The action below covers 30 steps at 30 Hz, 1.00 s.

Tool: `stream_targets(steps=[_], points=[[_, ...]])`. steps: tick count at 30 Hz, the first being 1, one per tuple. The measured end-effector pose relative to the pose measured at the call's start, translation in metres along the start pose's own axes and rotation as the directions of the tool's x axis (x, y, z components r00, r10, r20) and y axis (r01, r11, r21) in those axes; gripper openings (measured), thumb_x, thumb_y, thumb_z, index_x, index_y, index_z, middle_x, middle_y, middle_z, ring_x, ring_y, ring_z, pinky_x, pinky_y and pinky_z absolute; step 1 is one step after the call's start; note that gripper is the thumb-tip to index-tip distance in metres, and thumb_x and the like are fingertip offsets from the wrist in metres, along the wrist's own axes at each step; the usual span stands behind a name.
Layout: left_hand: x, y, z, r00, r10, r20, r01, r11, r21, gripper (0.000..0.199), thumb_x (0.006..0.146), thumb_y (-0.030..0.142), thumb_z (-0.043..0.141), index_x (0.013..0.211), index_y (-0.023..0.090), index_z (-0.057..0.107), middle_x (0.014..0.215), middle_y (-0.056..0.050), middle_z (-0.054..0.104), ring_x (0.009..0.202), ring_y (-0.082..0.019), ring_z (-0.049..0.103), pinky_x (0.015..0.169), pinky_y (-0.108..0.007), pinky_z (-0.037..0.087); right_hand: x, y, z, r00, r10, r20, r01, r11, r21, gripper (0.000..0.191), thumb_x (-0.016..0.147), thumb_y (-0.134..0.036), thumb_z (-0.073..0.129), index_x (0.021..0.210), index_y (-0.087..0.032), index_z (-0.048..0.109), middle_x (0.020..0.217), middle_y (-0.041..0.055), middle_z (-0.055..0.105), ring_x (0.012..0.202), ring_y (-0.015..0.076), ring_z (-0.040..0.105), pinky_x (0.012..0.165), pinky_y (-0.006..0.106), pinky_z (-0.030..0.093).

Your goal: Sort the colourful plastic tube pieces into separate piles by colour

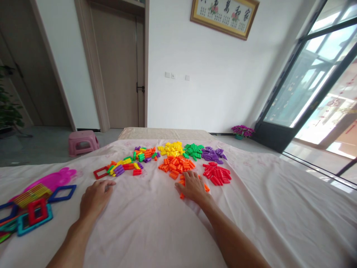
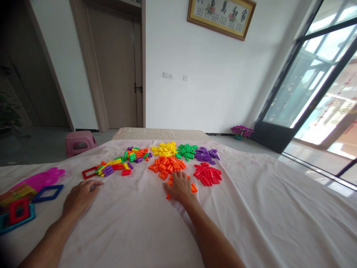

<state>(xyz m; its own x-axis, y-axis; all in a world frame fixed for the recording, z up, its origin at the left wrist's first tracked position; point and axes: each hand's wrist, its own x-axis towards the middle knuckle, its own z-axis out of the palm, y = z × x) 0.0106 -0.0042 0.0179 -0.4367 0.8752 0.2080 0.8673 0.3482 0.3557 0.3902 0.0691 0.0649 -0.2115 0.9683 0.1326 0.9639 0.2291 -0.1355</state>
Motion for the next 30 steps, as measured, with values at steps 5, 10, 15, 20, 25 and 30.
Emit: stream_targets(steps=[5,10,15,20,25,30], points=[[0.0,0.001,-0.001,1.0,0.0,0.012,0.0,1.0,-0.013,0.039,0.087,0.034,0.04,0.109,0.028,0.071,0.126,-0.006,0.064,0.109,-0.029,0.06,0.091,-0.04,0.045,-0.007,0.003,-0.009,0.998,-0.024,0.059,0.025,1.0,-0.015,0.053,0.085,-0.06,0.056,0.124,-0.024,0.063,0.127,0.0144,0.059,0.117,0.0335,0.05,0.096,0.048,0.036],[0.0,0.001,-0.001,1.0,-0.004,0.025,0.004,1.0,-0.009,0.039,0.088,0.035,0.04,0.109,0.028,0.072,0.126,-0.007,0.065,0.11,-0.029,0.06,0.092,-0.04,0.045,-0.006,0.012,-0.012,0.998,-0.005,0.059,0.005,1.0,0.01,0.065,0.087,-0.067,0.049,0.137,-0.026,0.057,0.142,0.0149,0.05,0.13,0.0352,0.042,0.102,0.049,0.031],[0.002,-0.002,0.001,1.0,-0.005,0.016,0.005,1.0,-0.007,0.038,0.088,0.035,0.041,0.108,0.029,0.072,0.125,-0.006,0.065,0.109,-0.029,0.061,0.09,-0.039,0.046,-0.007,0.016,-0.02,0.99,-0.014,0.138,0.007,0.998,0.055,0.057,0.087,-0.064,0.051,0.129,-0.028,0.063,0.136,0.0133,0.056,0.122,0.034,0.049,0.093,0.045,0.038],[0.003,-0.002,0.003,1.0,-0.008,0.001,0.008,1.0,-0.002,0.038,0.088,0.033,0.041,0.109,0.029,0.072,0.125,-0.006,0.065,0.109,-0.028,0.061,0.09,-0.038,0.046,-0.011,0.014,-0.033,0.988,-0.055,0.145,0.046,0.997,0.061,0.047,0.087,-0.058,0.056,0.118,-0.026,0.07,0.122,0.0121,0.065,0.114,0.0316,0.055,0.09,0.041,0.039],[0.0,0.003,0.0,1.0,0.006,-0.023,-0.007,0.999,-0.035,0.036,0.086,0.029,0.042,0.105,0.028,0.073,0.121,-0.005,0.066,0.108,-0.026,0.06,0.092,-0.038,0.045,-0.005,-0.013,-0.033,0.989,-0.141,-0.034,0.145,0.978,0.152,0.034,0.091,-0.04,0.055,0.116,-0.023,0.071,0.121,0.0095,0.068,0.116,0.0266,0.058,0.094,0.037,0.041],[-0.001,0.006,-0.001,0.999,-0.01,-0.034,0.008,0.999,-0.053,0.034,0.086,0.028,0.043,0.104,0.028,0.073,0.121,-0.005,0.066,0.108,-0.026,0.06,0.091,-0.037,0.044,0.009,-0.077,-0.006,0.925,-0.377,-0.05,0.372,0.872,0.318,0.031,0.091,-0.026,0.056,0.118,-0.022,0.069,0.122,0.008,0.069,0.116,0.0219,0.06,0.099,0.032,0.042]])
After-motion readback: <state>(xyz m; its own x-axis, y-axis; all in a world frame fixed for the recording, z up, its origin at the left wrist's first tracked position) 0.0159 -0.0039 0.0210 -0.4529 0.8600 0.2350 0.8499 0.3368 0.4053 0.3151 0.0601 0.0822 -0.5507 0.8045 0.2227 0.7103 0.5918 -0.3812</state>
